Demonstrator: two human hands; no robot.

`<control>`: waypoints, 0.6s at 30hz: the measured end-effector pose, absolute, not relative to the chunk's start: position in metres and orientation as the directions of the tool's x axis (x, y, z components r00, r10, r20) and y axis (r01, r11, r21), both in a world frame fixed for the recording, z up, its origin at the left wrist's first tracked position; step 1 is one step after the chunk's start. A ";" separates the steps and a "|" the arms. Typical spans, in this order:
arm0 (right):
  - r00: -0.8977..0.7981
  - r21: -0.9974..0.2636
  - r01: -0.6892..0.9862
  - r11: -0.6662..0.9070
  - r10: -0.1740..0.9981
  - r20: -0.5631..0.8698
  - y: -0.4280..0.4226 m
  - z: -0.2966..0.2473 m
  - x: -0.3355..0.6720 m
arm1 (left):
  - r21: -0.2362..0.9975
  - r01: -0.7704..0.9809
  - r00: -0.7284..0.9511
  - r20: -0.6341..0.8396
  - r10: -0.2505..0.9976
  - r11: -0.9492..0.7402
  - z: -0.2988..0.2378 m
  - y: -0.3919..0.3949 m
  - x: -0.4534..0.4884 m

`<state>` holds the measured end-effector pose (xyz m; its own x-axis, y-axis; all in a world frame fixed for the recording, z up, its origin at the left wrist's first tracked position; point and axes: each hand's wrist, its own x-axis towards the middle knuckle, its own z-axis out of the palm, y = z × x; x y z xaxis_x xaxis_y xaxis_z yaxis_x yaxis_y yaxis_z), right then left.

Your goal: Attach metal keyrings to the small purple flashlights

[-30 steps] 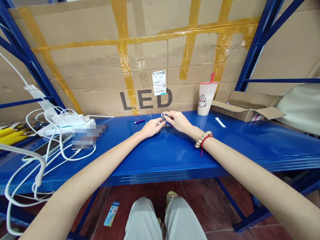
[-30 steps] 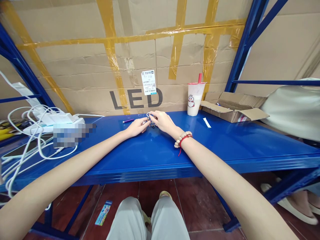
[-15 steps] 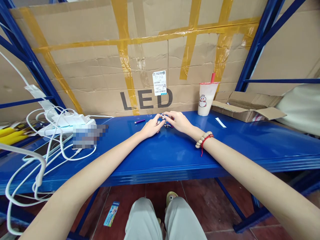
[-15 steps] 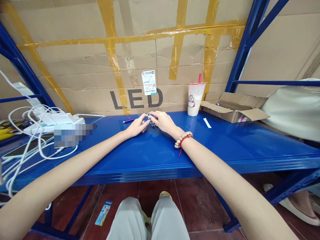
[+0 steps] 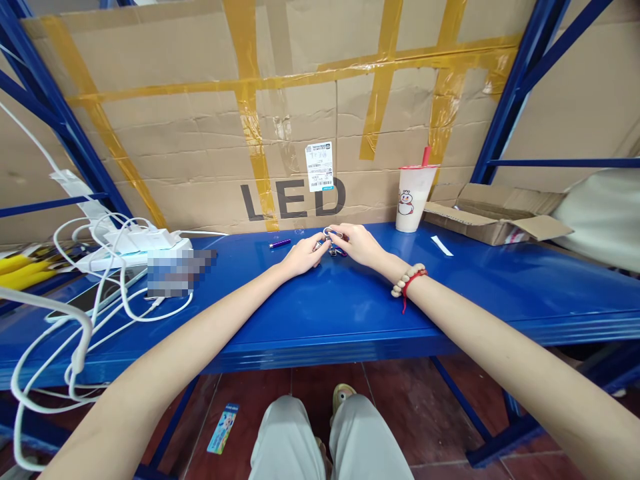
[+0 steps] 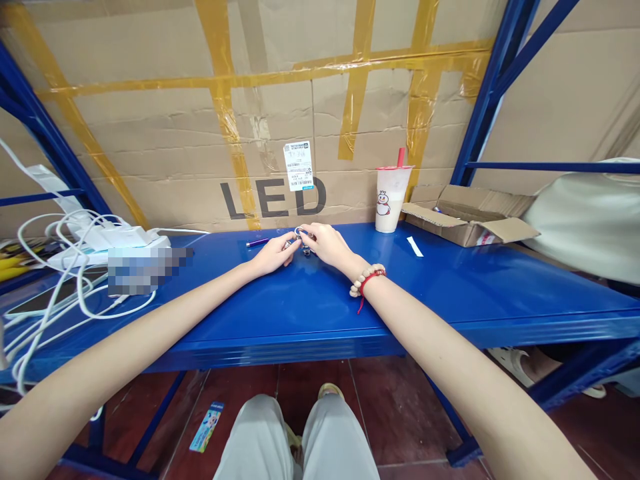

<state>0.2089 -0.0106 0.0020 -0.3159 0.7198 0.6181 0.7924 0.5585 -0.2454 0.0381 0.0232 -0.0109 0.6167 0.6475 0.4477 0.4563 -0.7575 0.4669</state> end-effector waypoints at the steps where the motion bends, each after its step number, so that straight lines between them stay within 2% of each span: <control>1: -0.316 -0.245 0.793 0.558 0.720 0.618 -0.011 0.002 0.209 | 0.466 0.453 0.619 0.448 0.645 -0.760 -0.011 0.023 0.038; 18: -0.320 -0.233 0.800 0.553 0.721 0.614 -0.012 0.003 0.208 | 0.451 0.484 0.618 0.431 0.658 -0.750 -0.012 0.024 0.038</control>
